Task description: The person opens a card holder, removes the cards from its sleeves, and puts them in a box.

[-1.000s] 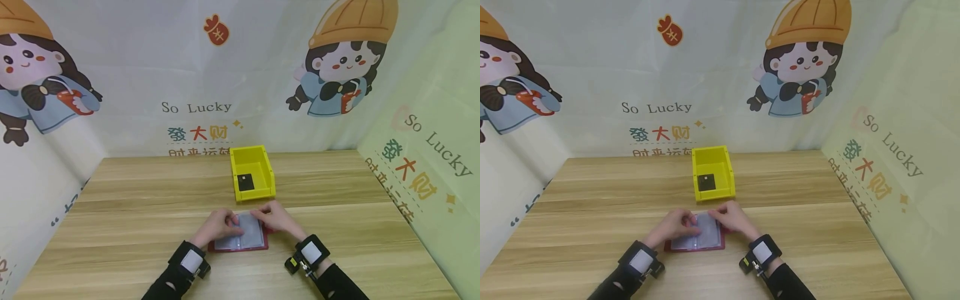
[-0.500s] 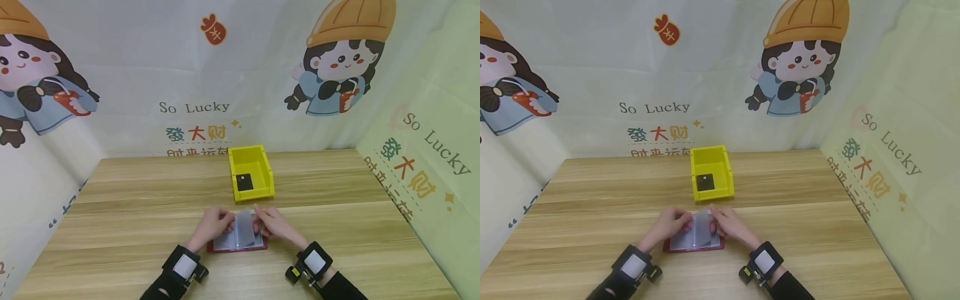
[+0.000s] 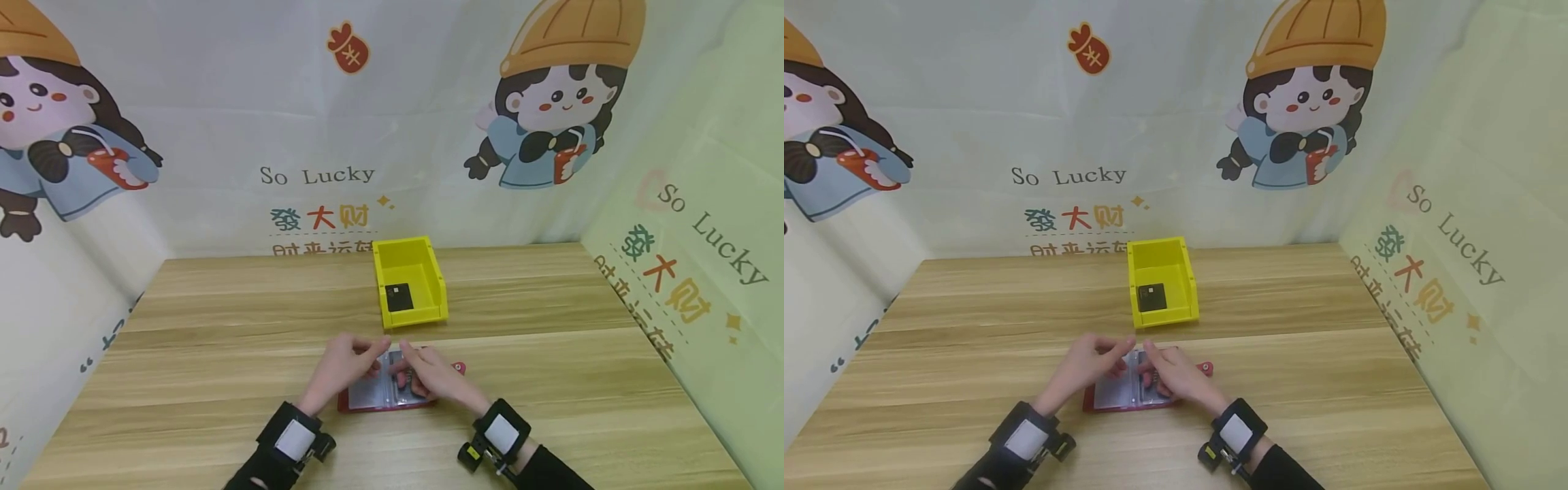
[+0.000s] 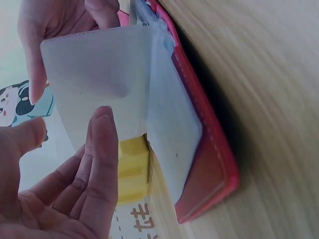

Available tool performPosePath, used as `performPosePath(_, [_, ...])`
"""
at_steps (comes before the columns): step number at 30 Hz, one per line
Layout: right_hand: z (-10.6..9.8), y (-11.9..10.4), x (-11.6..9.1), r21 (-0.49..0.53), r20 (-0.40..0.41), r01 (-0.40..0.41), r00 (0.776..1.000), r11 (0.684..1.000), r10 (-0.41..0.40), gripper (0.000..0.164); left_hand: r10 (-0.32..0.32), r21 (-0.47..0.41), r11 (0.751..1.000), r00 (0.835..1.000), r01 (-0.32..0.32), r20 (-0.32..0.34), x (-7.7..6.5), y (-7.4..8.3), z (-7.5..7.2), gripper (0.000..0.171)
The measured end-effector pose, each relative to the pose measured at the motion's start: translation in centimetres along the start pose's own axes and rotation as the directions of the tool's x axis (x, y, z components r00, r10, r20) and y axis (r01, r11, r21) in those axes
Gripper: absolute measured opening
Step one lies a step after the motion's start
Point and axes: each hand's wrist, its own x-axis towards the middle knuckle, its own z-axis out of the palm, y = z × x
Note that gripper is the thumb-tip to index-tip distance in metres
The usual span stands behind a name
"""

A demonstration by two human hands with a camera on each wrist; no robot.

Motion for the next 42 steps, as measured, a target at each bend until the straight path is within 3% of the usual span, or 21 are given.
performPosePath(8, [0.8, -0.1, 0.5, -0.044, 0.037, -0.006, 0.999, 0.999, 0.008, 0.073, -0.003, 0.038, 0.999, 1.0, 0.004, -0.031, -0.3, -0.8, -0.9, 0.021])
performPosePath(17, [1.2, -0.3, 0.9, -0.169, 0.057, 0.058, 0.997, 0.984, -0.049, 0.067, -0.076, 0.104, 0.991, 0.995, 0.082, -0.061, -0.6, -1.6, -1.5, 0.006])
performPosePath(24, [1.3, -0.8, 0.8, -0.269, 0.056, 0.069, 0.997, 0.961, -0.056, 0.062, -0.128, 0.143, 0.98, 0.989, 0.137, -0.072, -0.4, -2.3, -1.5, 0.044])
performPosePath(27, [1.4, -0.9, 0.8, -0.292, 0.058, 0.07, 0.997, 0.954, -0.056, 0.059, -0.136, 0.161, 0.976, 0.988, 0.146, -0.072, -0.3, -2.6, -1.3, 0.05])
performPosePath(34, [0.9, -0.6, 0.8, -0.319, 0.052, 0.115, 0.993, 0.941, -0.104, 0.046, -0.11, 0.214, 0.969, 0.99, 0.126, -0.088, -0.4, -2.4, -1.1, 0.041])
performPosePath(42, [-1.4, 0.1, 0.0, -0.342, -0.036, 0.086, 0.994, 0.936, -0.104, 0.017, 0.018, 0.315, 0.949, 0.996, 0.011, -0.09, -0.3, -1.8, -0.2, 0.014])
